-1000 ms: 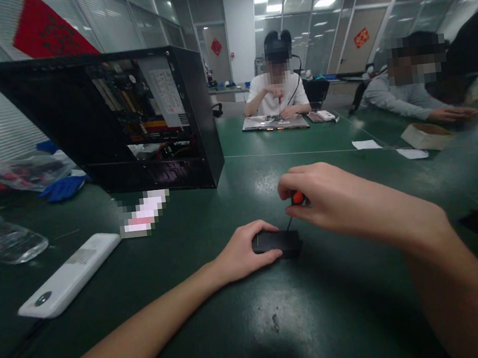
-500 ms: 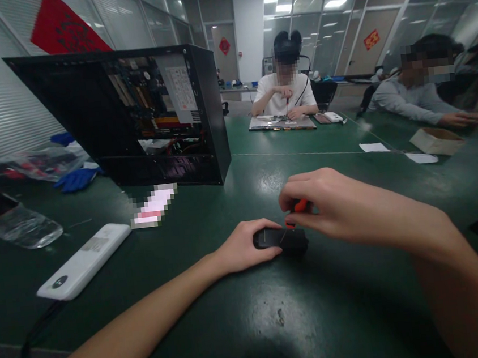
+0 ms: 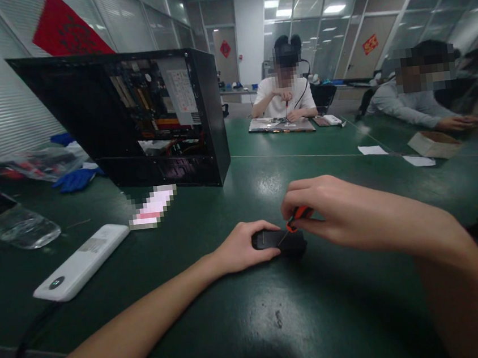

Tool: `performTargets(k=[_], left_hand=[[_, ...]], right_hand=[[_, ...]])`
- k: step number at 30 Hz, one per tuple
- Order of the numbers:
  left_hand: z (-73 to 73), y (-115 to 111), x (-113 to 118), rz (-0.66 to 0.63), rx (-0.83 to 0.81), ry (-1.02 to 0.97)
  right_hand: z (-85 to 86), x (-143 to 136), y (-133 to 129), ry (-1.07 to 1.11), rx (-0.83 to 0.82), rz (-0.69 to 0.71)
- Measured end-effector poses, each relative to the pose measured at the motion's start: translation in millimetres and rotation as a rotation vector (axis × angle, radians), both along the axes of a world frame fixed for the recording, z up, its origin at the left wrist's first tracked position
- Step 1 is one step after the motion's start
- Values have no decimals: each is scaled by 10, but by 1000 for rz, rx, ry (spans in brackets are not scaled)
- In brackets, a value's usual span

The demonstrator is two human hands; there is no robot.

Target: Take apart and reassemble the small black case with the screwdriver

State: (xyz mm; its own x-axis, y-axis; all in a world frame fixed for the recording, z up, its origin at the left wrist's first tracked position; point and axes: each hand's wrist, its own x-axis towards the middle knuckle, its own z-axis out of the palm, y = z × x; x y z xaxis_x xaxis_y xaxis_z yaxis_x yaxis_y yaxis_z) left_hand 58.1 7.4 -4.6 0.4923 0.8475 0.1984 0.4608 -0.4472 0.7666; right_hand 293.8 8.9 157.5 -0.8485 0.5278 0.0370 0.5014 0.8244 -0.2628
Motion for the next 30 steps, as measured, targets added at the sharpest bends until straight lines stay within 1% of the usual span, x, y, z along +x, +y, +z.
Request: performTargets(k=[3,7,11,14,17,19,21,23,25,27,30], left_hand=[[-19,7,-8,0,4,9],[-30,11,-13,5,37,18],[-46,19,-19,-11,46,17],[-55,26,-27,-13,51,-3],[-53,31,-28,-31,63,-12],[-49,33,-24,-35,64,-8],[-50,35,-19,-27,61,-6],[-55,37,-16,-21,69,0],[-66,43,-20,-22,87,5],[-80,53,-28,-24,108,15],[-100,71,-39,-37,125,26]], right_hand=[[-7,26,19,-4,-8,-14],[-57,35,37,5,-27,-40],[-91,-58,22,-1,43,-98],[-56,-130,-29,17,60,-43],[4,-119,-97,38,-28,64],[23,-81,-128,23,-71,78],[9,-55,-131,11,-40,21],[-25,-57,-109,2,30,-51],[-50,-77,-87,-4,80,-80],[-46,-91,-92,2,63,-30],[-7,-75,-152,13,-7,60]])
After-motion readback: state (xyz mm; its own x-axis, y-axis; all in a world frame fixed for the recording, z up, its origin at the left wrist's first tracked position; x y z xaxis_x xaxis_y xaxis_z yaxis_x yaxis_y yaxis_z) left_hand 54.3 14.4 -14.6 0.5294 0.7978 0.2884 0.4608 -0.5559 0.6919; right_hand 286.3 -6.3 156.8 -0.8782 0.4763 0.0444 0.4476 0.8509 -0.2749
